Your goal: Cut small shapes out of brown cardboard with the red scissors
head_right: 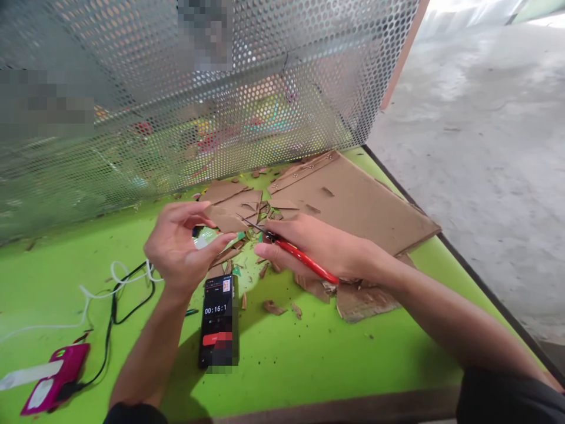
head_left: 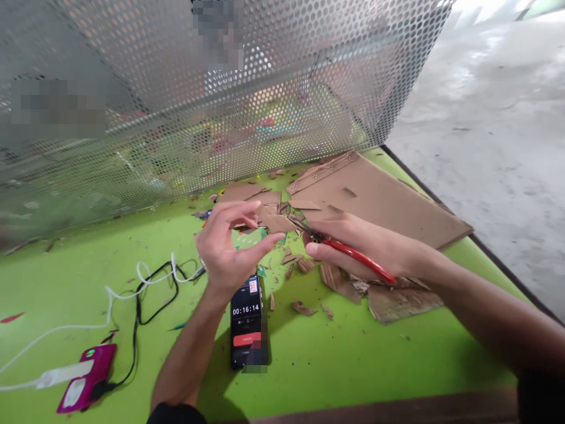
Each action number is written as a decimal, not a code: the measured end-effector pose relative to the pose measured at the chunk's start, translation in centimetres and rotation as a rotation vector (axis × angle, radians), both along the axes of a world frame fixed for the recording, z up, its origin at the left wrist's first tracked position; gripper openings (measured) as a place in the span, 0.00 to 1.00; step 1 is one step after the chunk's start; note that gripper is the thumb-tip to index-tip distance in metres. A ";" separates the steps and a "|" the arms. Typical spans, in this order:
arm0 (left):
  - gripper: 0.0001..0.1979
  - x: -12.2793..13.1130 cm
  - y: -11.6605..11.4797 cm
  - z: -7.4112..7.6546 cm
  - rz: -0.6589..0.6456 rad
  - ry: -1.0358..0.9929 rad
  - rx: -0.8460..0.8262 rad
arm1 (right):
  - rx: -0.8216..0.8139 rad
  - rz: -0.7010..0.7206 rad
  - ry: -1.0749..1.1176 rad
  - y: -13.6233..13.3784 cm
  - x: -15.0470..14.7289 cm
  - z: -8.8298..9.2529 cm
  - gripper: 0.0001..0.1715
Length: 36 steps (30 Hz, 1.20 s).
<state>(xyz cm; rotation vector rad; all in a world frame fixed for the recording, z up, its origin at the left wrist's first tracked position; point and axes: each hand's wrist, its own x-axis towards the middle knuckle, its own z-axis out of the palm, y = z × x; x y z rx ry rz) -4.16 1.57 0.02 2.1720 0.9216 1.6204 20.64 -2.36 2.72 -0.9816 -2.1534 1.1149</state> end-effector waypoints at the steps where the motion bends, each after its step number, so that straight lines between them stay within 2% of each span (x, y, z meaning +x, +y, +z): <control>1: 0.29 -0.1 0.1 0.0 0.019 0.038 0.015 | 0.006 0.017 -0.013 0.0 0.0 0.0 0.19; 4: 0.29 -0.1 0.1 -0.1 0.059 0.113 0.037 | 0.005 0.048 -0.021 0.0 0.0 0.0 0.19; 12: 0.28 -0.4 0.3 0.4 0.035 0.175 0.070 | -0.007 0.076 -0.027 -0.1 0.0 0.0 0.18; 20: 0.30 -0.3 0.0 0.5 0.045 0.275 0.093 | 0.086 0.091 -0.064 0.0 0.3 -0.8 0.21; 28: 0.31 -0.2 0.0 0.3 0.022 0.238 0.051 | -0.067 0.080 0.008 -0.1 0.0 -0.2 0.20; 36: 0.30 -0.2 0.0 0.4 0.032 0.236 0.069 | -0.051 0.080 0.000 -0.1 -0.1 0.0 0.20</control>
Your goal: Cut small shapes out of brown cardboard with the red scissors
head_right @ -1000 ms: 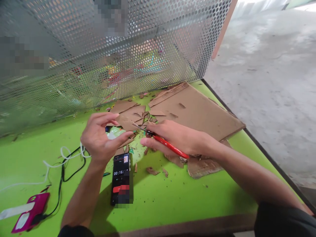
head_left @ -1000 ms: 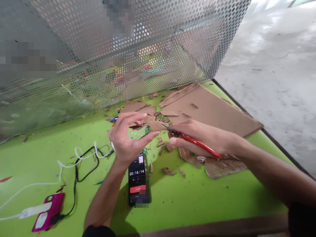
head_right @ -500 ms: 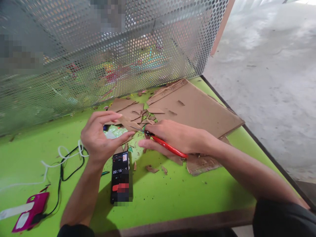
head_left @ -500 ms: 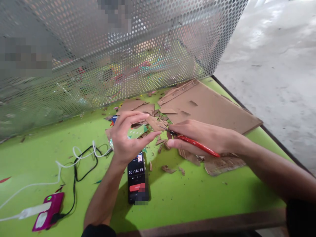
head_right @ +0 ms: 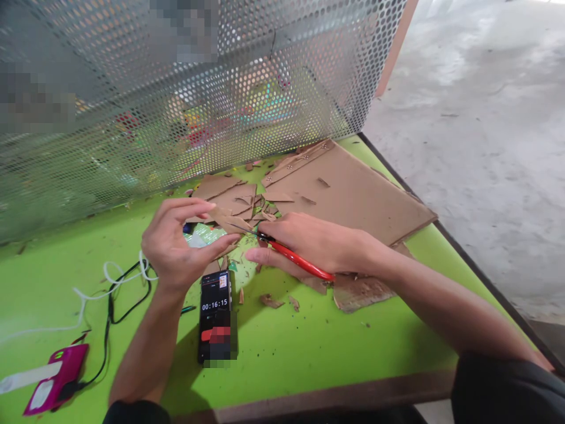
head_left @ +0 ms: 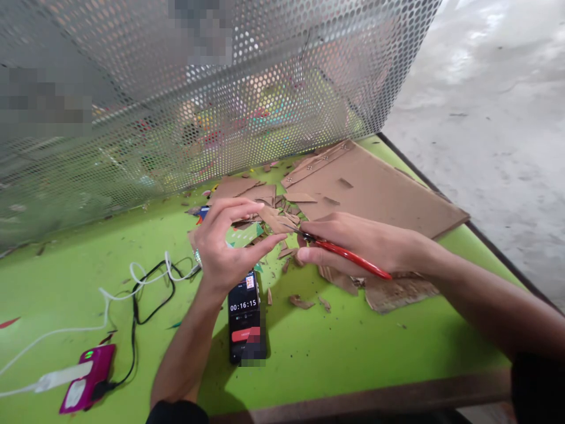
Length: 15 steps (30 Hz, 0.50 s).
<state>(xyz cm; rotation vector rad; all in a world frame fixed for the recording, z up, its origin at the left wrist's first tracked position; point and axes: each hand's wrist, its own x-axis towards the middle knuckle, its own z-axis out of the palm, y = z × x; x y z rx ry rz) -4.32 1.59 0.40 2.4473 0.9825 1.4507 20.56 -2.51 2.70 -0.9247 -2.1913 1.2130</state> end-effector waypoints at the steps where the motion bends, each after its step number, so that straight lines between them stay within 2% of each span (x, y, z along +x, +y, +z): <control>1: 0.30 0.0 0.0 0.0 -0.001 0.002 -0.001 | 0.001 0.000 -0.002 0.0 0.0 0.0 0.20; 15: 0.26 0.3 0.3 0.1 -0.018 0.006 0.050 | 0.045 0.030 -0.079 0.1 0.2 0.1 0.22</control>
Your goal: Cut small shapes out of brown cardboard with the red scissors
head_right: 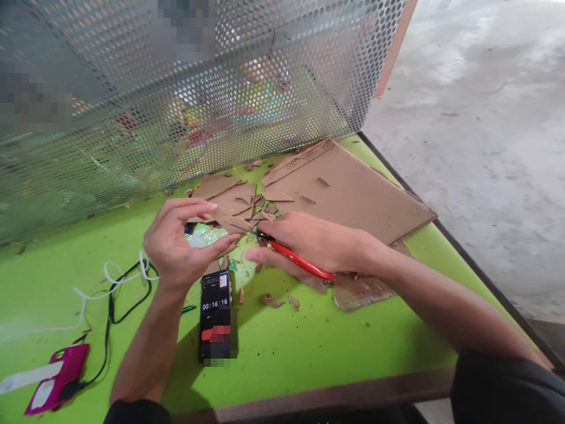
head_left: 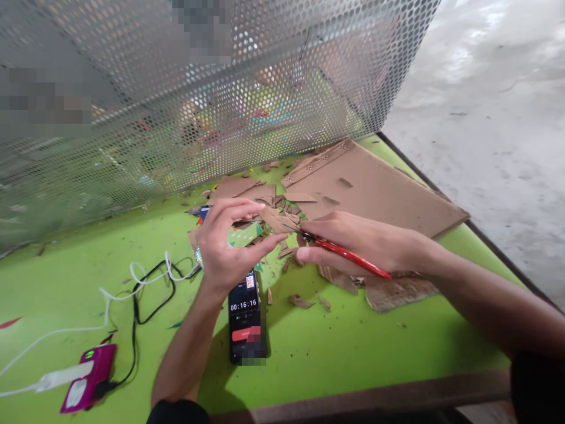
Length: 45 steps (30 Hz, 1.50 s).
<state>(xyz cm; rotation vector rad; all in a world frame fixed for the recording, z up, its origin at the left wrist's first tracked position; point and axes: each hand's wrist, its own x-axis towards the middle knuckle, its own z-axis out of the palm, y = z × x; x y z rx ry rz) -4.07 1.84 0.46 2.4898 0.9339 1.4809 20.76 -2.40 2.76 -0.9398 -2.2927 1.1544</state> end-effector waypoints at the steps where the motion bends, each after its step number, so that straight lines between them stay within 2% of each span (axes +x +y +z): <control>1: 0.26 0.0 0.0 0.0 0.001 -0.002 0.003 | 0.003 0.000 -0.004 0.0 0.0 0.0 0.22; 13: 0.26 0.0 -0.1 0.1 0.006 0.007 0.006 | 0.071 -0.009 -0.016 0.1 -0.1 -0.4 0.20; 21: 0.27 0.0 -0.1 0.1 0.001 0.003 0.007 | 0.012 -0.022 -0.014 -0.1 -0.1 0.2 0.20; 28: 0.26 0.0 -0.2 0.1 0.017 0.016 0.009 | -0.005 -0.011 0.015 0.0 0.0 -0.1 0.21; 45: 0.25 0.3 -0.3 -0.3 0.025 0.013 -0.008 | 0.094 -0.006 -0.010 0.1 0.0 -0.7 0.19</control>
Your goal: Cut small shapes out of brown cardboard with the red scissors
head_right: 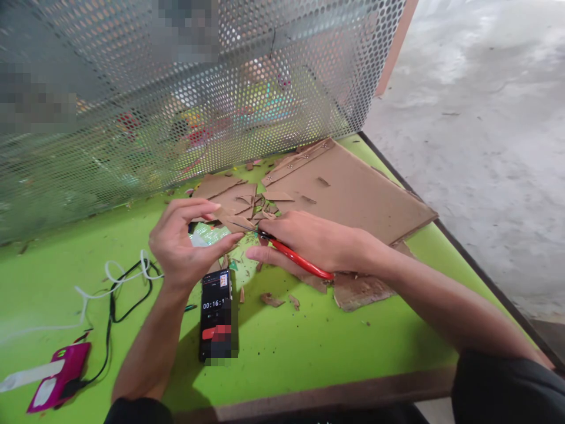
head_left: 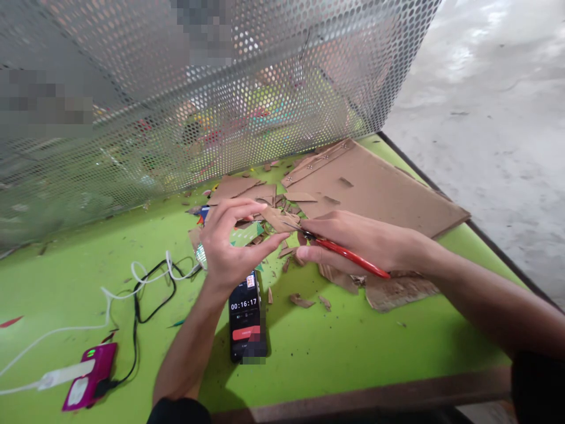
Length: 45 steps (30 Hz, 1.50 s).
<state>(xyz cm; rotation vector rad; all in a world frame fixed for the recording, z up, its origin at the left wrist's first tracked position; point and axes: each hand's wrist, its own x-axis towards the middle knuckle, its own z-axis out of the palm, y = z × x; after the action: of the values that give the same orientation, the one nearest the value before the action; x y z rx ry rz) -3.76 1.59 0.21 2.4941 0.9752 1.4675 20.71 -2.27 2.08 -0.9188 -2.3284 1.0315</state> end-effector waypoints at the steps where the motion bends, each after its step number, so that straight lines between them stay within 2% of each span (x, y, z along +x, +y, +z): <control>1: 0.25 0.0 0.0 0.0 0.001 0.000 -0.007 | 0.001 0.001 0.004 0.0 0.0 0.0 0.19; 11: 0.27 0.0 0.2 -0.4 -0.035 -0.026 0.011 | -0.025 -0.017 0.035 -0.1 -0.1 0.3 0.21; 23: 0.25 -0.2 0.0 -0.1 0.014 0.005 0.117 | 0.000 -0.050 0.014 -0.1 -0.2 0.4 0.24; 36: 0.25 -0.3 0.2 -0.1 0.002 0.008 0.162 | 0.014 -0.043 0.020 0.0 -0.3 0.3 0.25; 45: 0.25 -0.5 0.0 -0.1 0.039 0.034 0.143 | 0.014 -0.048 -0.004 0.0 -0.2 0.2 0.25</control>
<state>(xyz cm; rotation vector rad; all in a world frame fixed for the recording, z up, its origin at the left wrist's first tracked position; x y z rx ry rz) -4.21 1.54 0.12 2.6213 0.9618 1.5632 20.50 -2.25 2.32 -0.9669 -2.3022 0.9936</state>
